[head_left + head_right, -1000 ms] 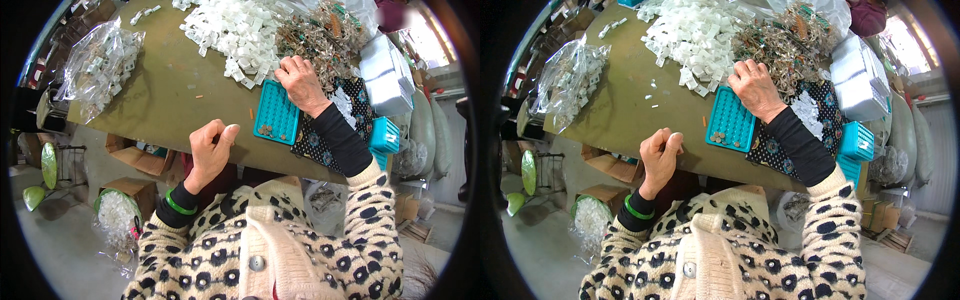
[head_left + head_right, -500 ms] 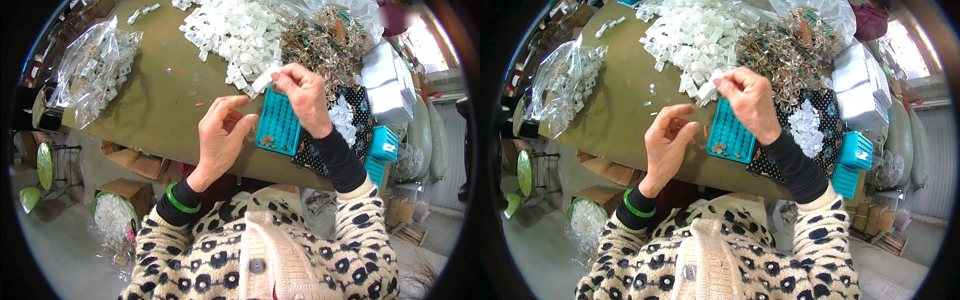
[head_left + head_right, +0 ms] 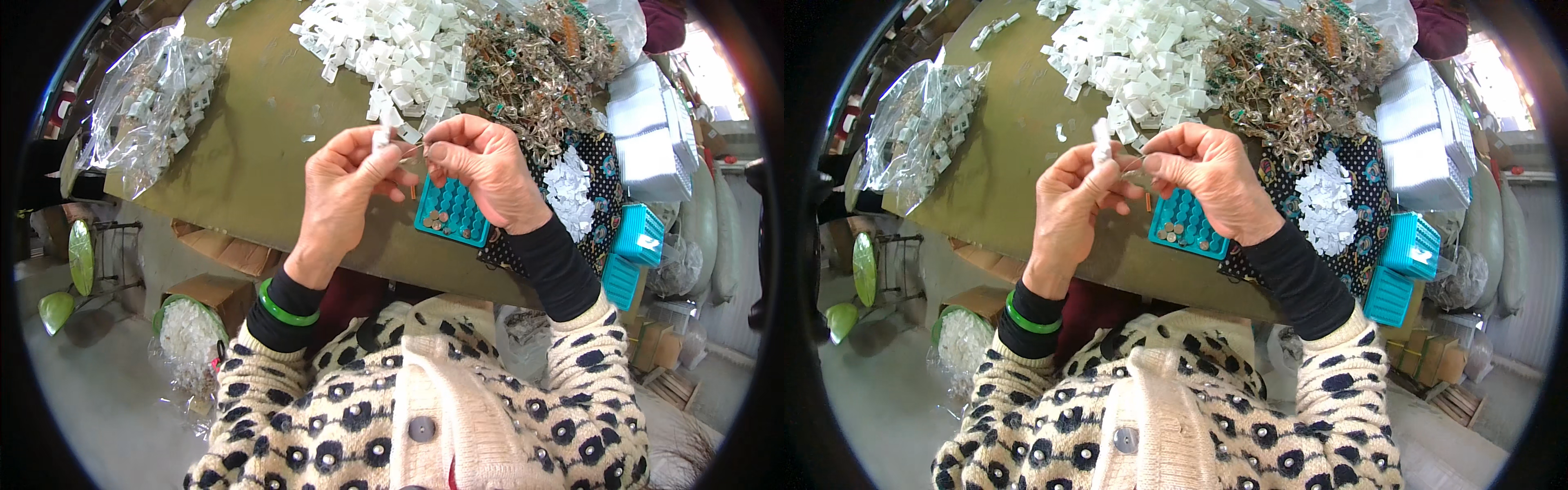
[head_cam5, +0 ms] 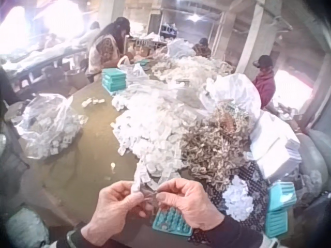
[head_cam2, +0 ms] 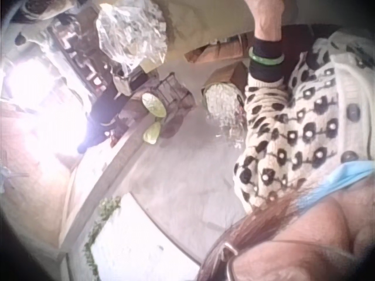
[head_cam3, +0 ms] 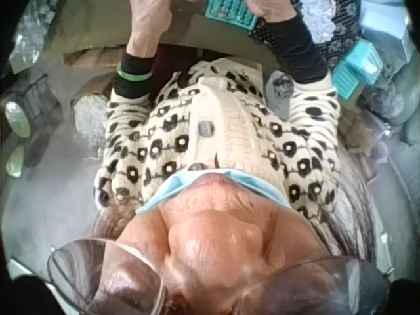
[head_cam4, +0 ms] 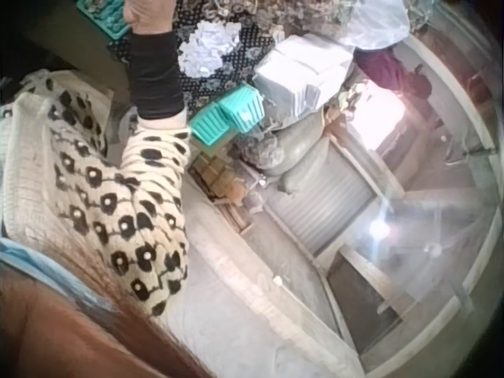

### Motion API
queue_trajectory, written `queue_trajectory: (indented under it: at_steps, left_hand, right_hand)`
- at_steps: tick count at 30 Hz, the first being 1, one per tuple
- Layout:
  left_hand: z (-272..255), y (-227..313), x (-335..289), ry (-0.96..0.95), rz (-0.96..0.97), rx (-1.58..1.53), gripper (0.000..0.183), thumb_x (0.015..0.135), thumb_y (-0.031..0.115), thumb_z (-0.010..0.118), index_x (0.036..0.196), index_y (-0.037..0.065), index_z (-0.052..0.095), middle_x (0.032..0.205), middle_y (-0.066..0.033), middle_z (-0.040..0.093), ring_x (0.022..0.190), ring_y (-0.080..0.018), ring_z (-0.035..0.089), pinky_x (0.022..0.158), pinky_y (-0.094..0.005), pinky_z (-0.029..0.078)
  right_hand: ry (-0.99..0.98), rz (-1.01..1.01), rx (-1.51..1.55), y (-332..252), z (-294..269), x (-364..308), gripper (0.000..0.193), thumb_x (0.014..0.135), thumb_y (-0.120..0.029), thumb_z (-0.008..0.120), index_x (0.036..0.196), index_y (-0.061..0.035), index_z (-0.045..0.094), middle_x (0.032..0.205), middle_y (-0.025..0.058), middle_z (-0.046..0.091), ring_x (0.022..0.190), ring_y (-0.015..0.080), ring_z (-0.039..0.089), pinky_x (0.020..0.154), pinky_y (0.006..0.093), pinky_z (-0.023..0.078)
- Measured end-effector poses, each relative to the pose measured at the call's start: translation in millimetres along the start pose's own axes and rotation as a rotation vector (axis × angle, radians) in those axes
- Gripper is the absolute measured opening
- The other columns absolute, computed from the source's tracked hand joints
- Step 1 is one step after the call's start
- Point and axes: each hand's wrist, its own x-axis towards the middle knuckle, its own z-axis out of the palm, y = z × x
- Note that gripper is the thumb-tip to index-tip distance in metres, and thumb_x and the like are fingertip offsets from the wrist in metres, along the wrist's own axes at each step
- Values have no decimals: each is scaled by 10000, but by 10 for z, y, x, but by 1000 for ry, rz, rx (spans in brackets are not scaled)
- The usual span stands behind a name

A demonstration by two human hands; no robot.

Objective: The person repeatedly picks small white plastic housings and metal pins from a teal tray, inserts the pins into the housings, and places the assembled units on the table. The hands work continuously with the components in a repetitive assembly cycle.

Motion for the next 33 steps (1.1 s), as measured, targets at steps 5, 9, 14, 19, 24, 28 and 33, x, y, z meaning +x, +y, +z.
queue_trajectory:
  at_steps: [5, 9, 14, 19, 24, 28, 33]
  left_hand:
    - [-83, 59, 22, 117, 214, 305, 250, 911, 32, 659, 1154, -5, 617, 1049, -125, 705, 818, -134, 676, 640, -230, 526]
    - [-60, 72, -32, 203, 296, 313, 208, 854, -14, 703, 1045, 1, 619, 1015, -97, 695, 828, -107, 645, 662, -225, 511]
    - [109, -5, -236, 120, 74, -120, 185, 848, -19, 720, 933, 24, 561, 946, -125, 688, 775, -160, 681, 599, -249, 539]
    - [250, -137, -340, 83, -64, -389, 186, 866, -13, 704, 937, 34, 538, 1000, -153, 693, 856, -199, 704, 642, -302, 583]
    - [234, -137, -396, 99, -27, -429, 200, 869, -11, 706, 951, 29, 528, 988, -133, 694, 848, -176, 697, 650, -293, 584]
    - [200, -113, -447, 128, 162, -170, 203, 853, -50, 697, 957, 11, 534, 927, -115, 690, 789, -144, 685, 639, -279, 581]
    - [160, -78, -555, 172, 355, 287, 185, 846, -53, 699, 948, -6, 552, 897, -116, 694, 732, -125, 668, 625, -248, 558]
  right_hand:
    - [83, 65, 160, 1, -131, 62, 140, 903, -83, 692, 997, 11, 649, 860, 75, 685, 730, 157, 657, 663, 291, 552]
    - [88, 59, 205, 0, -114, 24, 138, 913, -97, 682, 1001, 2, 642, 880, 76, 687, 754, 159, 663, 684, 296, 557]
    - [106, 40, 395, 13, 53, -72, 115, 937, -100, 646, 1007, -9, 643, 930, 96, 687, 824, 179, 667, 761, 315, 556]
    - [93, -199, 464, 237, 329, -212, 115, 936, -66, 639, 1028, 0, 615, 1067, 121, 654, 958, 194, 643, 829, 331, 549]
    - [124, -327, 351, 448, 505, -319, 111, 931, -38, 636, 1034, -8, 607, 1157, 133, 618, 988, 187, 626, 851, 310, 529]
    - [171, -472, -143, 387, 506, -417, 192, 918, -14, 628, 1108, 4, 600, 1210, 159, 589, 1041, 191, 588, 876, 302, 491]
    - [216, -654, -783, 283, 501, -531, 208, 879, -16, 659, 1083, 9, 626, 1162, 124, 604, 1024, 198, 596, 867, 314, 482]
